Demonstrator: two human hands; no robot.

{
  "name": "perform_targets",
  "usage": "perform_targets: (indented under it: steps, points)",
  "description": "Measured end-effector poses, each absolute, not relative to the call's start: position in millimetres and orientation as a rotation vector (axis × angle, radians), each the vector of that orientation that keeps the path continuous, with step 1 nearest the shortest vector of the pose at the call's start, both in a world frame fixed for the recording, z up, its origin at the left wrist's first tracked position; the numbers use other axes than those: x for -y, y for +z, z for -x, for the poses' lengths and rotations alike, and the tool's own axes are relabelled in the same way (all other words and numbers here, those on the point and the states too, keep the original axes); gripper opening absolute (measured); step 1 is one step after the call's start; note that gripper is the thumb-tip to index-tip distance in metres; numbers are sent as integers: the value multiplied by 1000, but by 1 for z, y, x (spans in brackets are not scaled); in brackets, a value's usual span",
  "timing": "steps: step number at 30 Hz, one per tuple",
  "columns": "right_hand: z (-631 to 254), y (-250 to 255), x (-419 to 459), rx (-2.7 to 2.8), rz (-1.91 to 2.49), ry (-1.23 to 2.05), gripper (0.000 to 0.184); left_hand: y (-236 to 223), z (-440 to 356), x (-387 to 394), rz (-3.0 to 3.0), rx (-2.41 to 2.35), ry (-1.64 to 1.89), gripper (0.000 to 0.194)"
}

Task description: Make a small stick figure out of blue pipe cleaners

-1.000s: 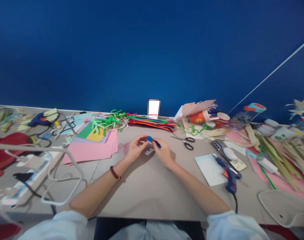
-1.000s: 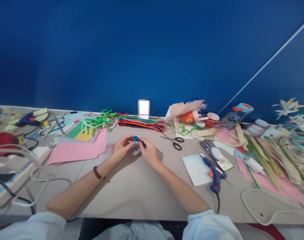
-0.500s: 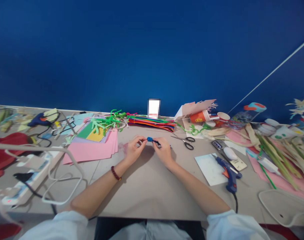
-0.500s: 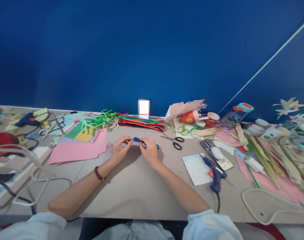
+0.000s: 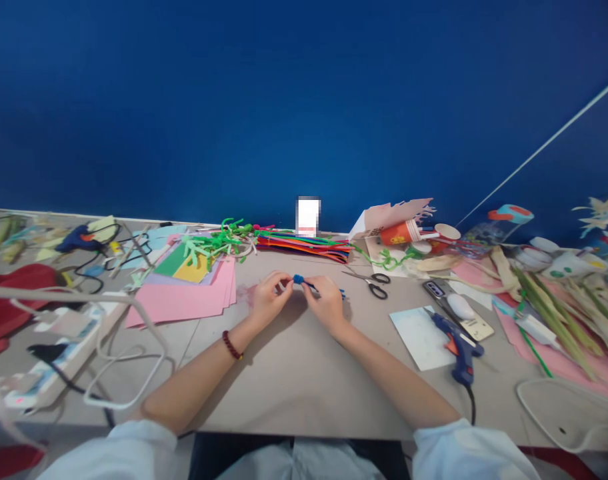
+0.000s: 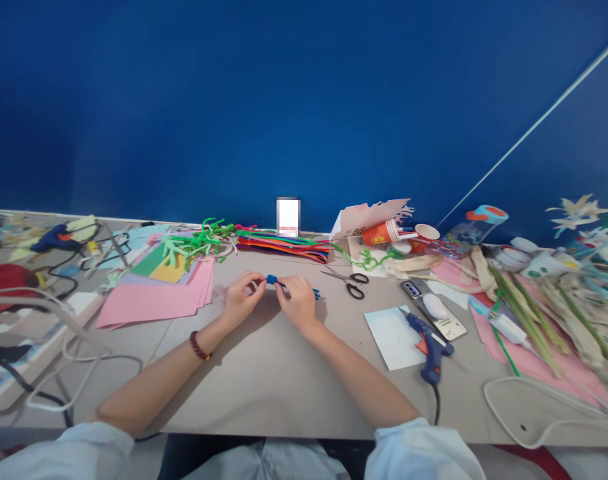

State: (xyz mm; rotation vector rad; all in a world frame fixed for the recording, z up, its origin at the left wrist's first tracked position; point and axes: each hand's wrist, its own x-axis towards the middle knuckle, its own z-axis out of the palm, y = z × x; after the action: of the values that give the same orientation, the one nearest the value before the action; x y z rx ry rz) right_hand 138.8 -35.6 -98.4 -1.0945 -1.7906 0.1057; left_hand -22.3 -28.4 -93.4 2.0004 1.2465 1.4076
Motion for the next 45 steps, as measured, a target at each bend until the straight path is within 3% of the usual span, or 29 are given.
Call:
perform_targets:
  steps: [12,24,34,45]
  points:
    - [-139,-100,36,1801,1106,81,13,-94,18,25,-1766,-1272,1396,7]
    - [-141,-99,37,1876,1098,-80,14,-92,13,26,-1286,-1190,1364,22]
    - [-137,-97,38,1707,1090,224,14,-90,15,29,-1492,-1153,1395,16]
    - [-138,-98,37,1707,1111,257,17,-89,18,29,-1800,-1093,1414,19]
